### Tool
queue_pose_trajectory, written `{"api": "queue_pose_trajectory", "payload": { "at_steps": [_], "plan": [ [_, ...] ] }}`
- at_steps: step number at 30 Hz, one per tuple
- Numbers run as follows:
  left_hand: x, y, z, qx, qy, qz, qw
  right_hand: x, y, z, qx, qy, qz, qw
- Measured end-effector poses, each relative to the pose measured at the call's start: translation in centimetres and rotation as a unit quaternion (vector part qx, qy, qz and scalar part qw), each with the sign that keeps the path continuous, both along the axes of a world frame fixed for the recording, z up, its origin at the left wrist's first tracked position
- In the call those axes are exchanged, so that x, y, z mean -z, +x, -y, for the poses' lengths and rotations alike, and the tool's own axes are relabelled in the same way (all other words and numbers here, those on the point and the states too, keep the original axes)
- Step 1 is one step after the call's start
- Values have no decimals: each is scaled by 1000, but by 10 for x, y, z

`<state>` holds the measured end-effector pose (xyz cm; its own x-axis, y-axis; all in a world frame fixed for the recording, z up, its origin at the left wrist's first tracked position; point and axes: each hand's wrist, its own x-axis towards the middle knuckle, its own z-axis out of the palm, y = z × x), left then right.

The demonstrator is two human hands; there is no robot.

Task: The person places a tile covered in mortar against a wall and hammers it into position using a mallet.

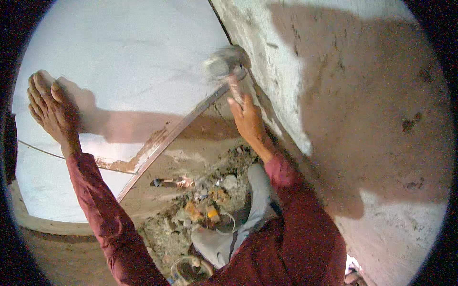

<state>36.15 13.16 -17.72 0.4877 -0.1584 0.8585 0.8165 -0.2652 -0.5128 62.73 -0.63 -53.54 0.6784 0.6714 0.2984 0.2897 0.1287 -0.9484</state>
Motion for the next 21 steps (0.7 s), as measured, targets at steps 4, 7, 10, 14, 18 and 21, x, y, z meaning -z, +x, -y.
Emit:
{"api": "queue_pose_trajectory", "payload": {
  "at_steps": [4,7,10,14,18,21],
  "plan": [
    [-9,1,7,-3,19,-2,1000,-18,-14,37,-61,6,109,992],
    [-16,-1,4,0,20,4,1000,-19,-19,28,-111,241,298,917],
    [-9,-7,5,-1,8,11,1000,-12,-8,14,-166,306,398,849],
    [-17,-32,8,12,9,1,1000,-5,-29,1,-20,68,35,997],
    [-9,-58,15,24,24,-12,999,21,-44,60,-33,11,-52,998],
    [-9,-83,28,-98,-63,57,992,15,-76,108,-116,-72,116,984]
  ]
}}
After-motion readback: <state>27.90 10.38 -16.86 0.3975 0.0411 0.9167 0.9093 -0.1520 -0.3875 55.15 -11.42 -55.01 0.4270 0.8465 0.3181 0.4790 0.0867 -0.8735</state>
